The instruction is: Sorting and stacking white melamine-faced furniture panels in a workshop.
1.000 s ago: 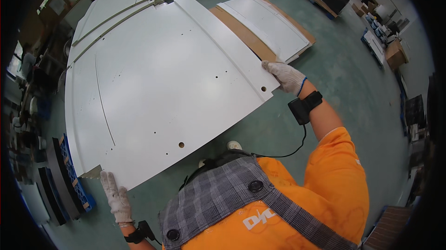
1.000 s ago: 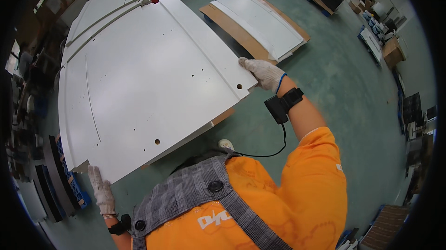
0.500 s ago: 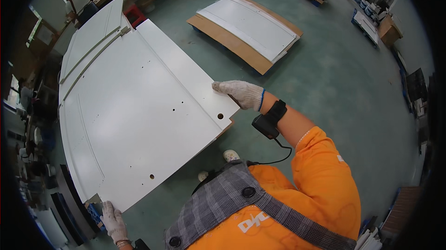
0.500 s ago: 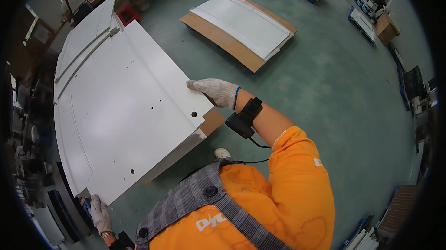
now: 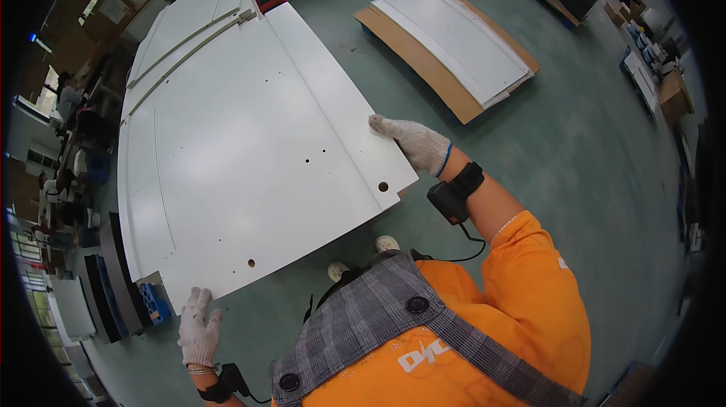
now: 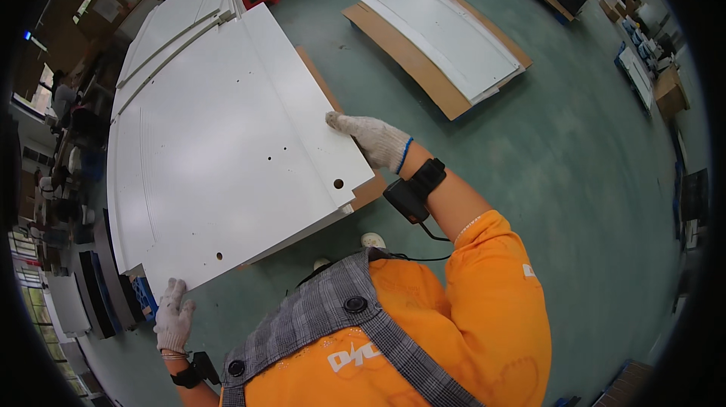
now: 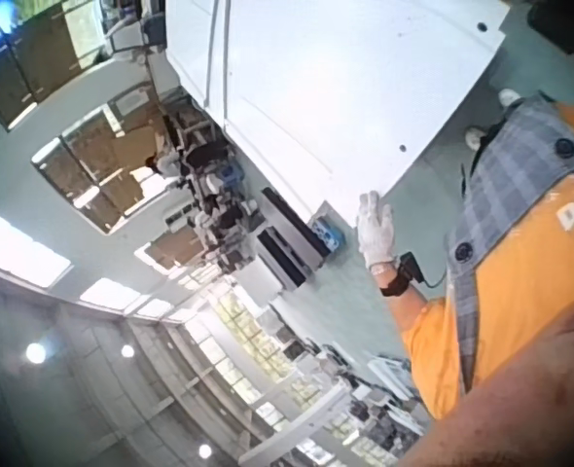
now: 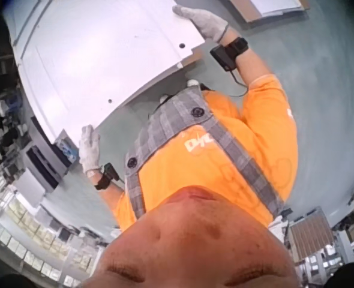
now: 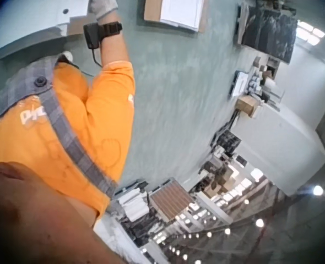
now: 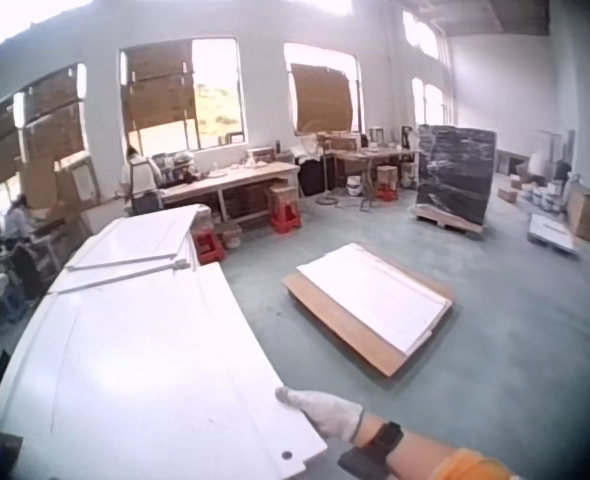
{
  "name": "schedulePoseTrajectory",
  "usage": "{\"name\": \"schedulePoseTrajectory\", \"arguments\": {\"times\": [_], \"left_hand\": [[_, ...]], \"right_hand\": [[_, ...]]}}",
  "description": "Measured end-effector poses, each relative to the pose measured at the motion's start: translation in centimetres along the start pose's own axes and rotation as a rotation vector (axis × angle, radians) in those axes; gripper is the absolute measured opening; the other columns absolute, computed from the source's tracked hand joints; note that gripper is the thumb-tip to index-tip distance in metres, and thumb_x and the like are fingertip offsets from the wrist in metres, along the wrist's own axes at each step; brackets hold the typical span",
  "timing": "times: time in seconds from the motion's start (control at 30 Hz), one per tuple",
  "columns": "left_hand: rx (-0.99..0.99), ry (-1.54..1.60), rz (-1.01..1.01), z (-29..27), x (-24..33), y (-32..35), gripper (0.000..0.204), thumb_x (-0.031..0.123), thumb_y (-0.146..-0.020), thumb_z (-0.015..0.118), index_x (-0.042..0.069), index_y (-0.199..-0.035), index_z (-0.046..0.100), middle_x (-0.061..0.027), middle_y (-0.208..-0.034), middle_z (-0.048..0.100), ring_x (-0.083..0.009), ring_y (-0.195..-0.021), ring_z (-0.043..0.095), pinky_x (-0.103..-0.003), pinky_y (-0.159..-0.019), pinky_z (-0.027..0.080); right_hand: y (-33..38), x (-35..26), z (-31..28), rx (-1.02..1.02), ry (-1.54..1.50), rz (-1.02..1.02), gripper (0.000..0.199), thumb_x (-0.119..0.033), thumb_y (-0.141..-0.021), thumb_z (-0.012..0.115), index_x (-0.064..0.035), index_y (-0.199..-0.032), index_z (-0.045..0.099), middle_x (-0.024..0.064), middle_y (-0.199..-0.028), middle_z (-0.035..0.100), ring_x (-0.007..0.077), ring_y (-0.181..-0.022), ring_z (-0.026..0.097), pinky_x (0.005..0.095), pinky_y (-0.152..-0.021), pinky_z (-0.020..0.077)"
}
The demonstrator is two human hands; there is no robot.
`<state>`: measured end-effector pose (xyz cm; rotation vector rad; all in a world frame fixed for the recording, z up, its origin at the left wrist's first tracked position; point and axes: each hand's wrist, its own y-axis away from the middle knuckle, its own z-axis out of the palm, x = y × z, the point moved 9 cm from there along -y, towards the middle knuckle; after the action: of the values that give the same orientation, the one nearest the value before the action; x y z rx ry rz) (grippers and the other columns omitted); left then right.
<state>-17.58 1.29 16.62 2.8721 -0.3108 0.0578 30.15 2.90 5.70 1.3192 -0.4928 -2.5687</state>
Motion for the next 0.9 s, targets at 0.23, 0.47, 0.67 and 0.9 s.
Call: {"name": "schedulePoseTrajectory", "arguments": {"times": [0.23,0.47,0.67,0.9], "left_hand": [[-0.014,0.068,-0.049,0.2,0.1,-0.3,0.047,0.012,-0.081,0.063,0.008,-0.126,0.054,-0.0157,-0.137,0.046,-0.0294,-0.128,0.042,-0.036,-0.106,0.033],[0.011,0.165,-0.060,0.4,-0.7,-0.5,0.041,0.010,-0.084,0.058,0.003,-0.125,0.054,-0.0190,-0.136,0.046,-0.0299,-0.127,0.044,-0.034,-0.104,0.036],[0.016,0.174,-0.071,0.2,-0.8,-0.9,0.041,0.011,-0.085,0.056,0.003,-0.125,0.054,-0.0186,-0.135,0.047,-0.0300,-0.125,0.045,-0.034,-0.104,0.036],[0.070,0.216,-0.106,0.6,-1.9,-0.5,0.041,0.013,-0.085,0.057,0.005,-0.125,0.055,-0.0156,-0.136,0.047,-0.0282,-0.126,0.045,-0.034,-0.104,0.037]], "right_hand": [[0.3,-0.2,0.1,-0.001,-0.032,-0.038,0.057,-0.040,-0.092,0.055,0.0121,-0.115,0.049,0.0261,-0.106,0.058,0.0261,-0.093,0.066,0.0310,-0.072,0.0586],[0.8,-0.3,-1.4,0.138,0.088,-0.018,0.051,-0.047,-0.089,0.056,0.0016,-0.107,0.058,0.0106,-0.095,0.064,0.0138,-0.082,0.064,0.0239,-0.068,0.0564],[1.1,-0.2,-1.2,0.045,-0.036,-0.026,0.039,-0.040,-0.094,0.051,-0.0024,-0.104,0.058,0.0043,-0.091,0.064,0.0098,-0.081,0.064,0.0230,-0.070,0.0559],[2.0,-0.2,1.3,-0.107,0.119,-0.049,0.048,-0.032,-0.092,0.056,0.0040,-0.124,0.046,0.0131,-0.111,0.059,0.0171,-0.095,0.062,0.0289,-0.081,0.0539]]}}
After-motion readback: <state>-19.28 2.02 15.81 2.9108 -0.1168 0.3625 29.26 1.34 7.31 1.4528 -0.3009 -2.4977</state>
